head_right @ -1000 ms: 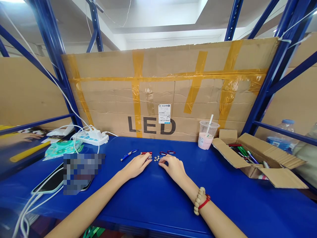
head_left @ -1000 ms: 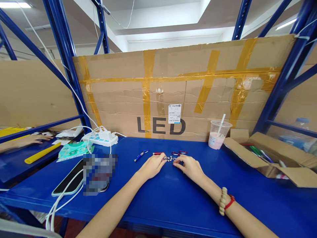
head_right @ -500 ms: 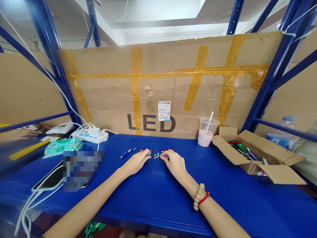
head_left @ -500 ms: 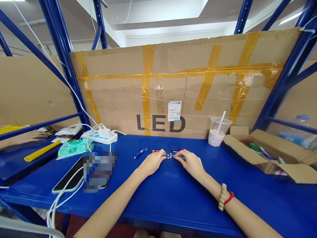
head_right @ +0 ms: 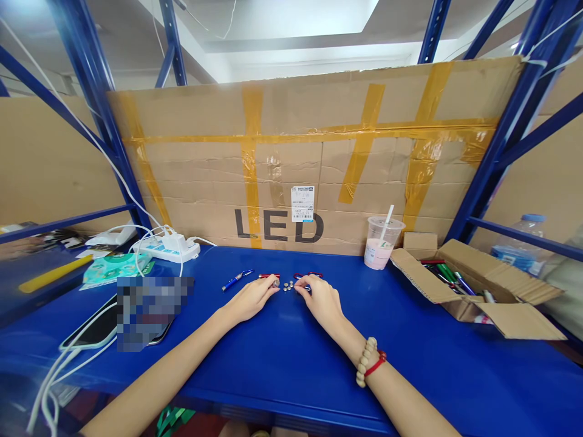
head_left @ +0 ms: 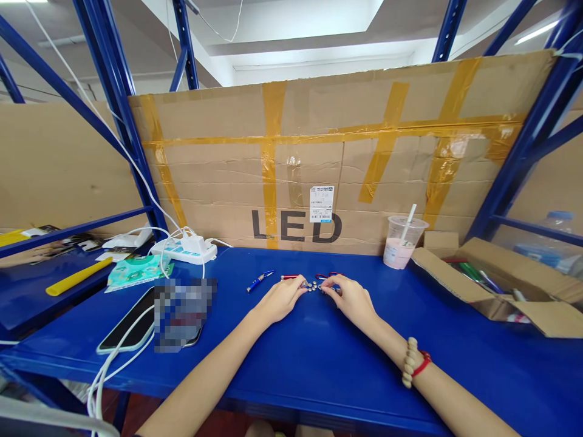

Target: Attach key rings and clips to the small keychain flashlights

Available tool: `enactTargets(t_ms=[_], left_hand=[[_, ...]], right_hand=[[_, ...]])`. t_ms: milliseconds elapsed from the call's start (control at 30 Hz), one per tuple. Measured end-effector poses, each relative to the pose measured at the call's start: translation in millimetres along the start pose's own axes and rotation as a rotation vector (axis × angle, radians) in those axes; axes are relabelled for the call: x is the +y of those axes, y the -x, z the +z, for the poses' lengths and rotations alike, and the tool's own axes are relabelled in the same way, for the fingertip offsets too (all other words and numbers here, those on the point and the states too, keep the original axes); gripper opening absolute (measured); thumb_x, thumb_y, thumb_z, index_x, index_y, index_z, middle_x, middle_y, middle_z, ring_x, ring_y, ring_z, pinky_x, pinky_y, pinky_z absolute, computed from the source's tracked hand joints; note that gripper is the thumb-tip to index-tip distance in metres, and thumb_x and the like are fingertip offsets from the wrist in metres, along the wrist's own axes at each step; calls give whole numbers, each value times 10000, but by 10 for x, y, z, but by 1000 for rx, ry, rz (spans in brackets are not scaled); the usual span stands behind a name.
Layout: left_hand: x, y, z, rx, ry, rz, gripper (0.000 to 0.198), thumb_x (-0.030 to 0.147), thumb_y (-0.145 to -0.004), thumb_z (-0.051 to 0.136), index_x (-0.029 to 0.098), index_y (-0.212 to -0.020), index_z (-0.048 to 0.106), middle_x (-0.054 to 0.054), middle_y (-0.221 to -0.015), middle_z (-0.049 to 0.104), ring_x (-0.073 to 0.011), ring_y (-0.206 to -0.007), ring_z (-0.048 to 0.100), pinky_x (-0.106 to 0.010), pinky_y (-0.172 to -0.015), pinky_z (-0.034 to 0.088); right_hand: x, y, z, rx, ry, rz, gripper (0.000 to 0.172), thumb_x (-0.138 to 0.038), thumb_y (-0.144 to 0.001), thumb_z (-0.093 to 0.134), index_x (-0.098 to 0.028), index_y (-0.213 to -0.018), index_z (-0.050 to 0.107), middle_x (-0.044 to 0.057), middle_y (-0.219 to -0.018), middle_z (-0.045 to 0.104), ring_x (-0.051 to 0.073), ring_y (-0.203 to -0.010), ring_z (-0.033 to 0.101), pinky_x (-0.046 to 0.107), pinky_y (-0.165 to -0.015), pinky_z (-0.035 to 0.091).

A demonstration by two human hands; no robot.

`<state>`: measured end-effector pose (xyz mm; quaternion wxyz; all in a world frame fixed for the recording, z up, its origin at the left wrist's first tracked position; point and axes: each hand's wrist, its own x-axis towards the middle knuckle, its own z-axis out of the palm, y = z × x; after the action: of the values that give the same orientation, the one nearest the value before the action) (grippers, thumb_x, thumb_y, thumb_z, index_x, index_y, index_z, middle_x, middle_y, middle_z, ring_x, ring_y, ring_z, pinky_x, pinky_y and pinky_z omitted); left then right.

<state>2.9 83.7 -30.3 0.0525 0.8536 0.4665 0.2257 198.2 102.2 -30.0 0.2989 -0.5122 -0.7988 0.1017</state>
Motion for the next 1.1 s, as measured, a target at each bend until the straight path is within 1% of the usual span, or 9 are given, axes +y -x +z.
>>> enactTargets(t_ms=[133, 233, 400, 500, 567, 700, 767, 933, 1100], left_hand=[[12, -5, -4, 32, -10, 40, 199, 294, -932, 274, 180, -930, 438, -36, -968, 564, -160, -911, 536, -279, -806, 411], [30, -13, -22, 69, -48, 67, 198, 285, -925, 300, 179, -930, 468, -34, -955, 537, -153, -905, 516, -285, -838, 395], [16, -20, -15, 83, -13, 103, 213, 281, -919, 318, 173, -901, 500, -26, -936, 530, -136, -859, 518, -262, -809, 403], [-6, -19, 12, 113, 62, 115, 194, 291, -911, 350, 172, -910, 504, -13, -930, 562, -125, -855, 536, -237, -802, 408], [-11, -18, 24, 130, 99, 122, 191, 303, -904, 369, 175, -930, 508, -11, -953, 579, -123, -876, 547, -223, -800, 413], [-10, -19, 36, 162, 92, 163, 221, 316, -905, 364, 173, -965, 521, -22, -991, 599, -131, -902, 563, -227, -805, 425], [-17, -23, 46, 183, 49, 198, 236, 311, -906, 360, 166, -986, 528, -36, -1013, 604, -145, -922, 567, -245, -816, 429], [-34, -14, 70, 195, -74, 238, 260, 302, -906, 358, 159, -1024, 541, -59, -1008, 612, -175, -957, 562, -295, -834, 434], [29, 29, 56, 183, -70, 268, 254, 286, -915, 343, 163, -1018, 540, -47, -965, 609, -160, -910, 563, -275, -803, 439]], right_hand=[[22, -14, 15, 56, -101, 19, 224, -391, -818, 467, -238, -850, 628, -15, -811, 649, 118, -612, 572, 235, -573, 381], [35, -33, 24, 85, -245, 38, 265, -426, -792, 496, -209, -842, 641, -4, -690, 638, 103, -479, 529, 237, -540, 391], [-3, -46, 8, 145, -456, 32, 297, -430, -763, 537, -161, -816, 650, -11, -491, 561, 96, -390, 478, 228, -492, 389], [-41, -34, -4, 158, -540, 19, 298, -423, -745, 563, -144, -806, 649, -7, -481, 556, 93, -375, 469, 222, -459, 381], [-60, -24, -6, 152, -577, -10, 285, -411, -739, 575, -141, -791, 647, 3, -518, 576, 87, -371, 466, 221, -446, 382], [-68, -15, 7, 107, -597, -114, 260, -402, -733, 584, -151, -750, 650, 41, -743, 636, 67, -385, 477, 219, -426, 385], [-59, -16, 16, 81, -571, -129, 263, -411, -736, 580, -159, -749, 657, 46, -787, 636, 65, -394, 484, 218, -423, 387], [-18, -32, 9, 29, -549, -91, 258, -412, -711, 602, -162, -739, 659, 38, -717, 629, 70, -391, 482, 218, -427, 382], [45, -58, 1, -80, -596, -57, 255, -404, -639, 663, -152, -661, 633, 12, -598, 595, 73, -378, 468, 212, -414, 354]])
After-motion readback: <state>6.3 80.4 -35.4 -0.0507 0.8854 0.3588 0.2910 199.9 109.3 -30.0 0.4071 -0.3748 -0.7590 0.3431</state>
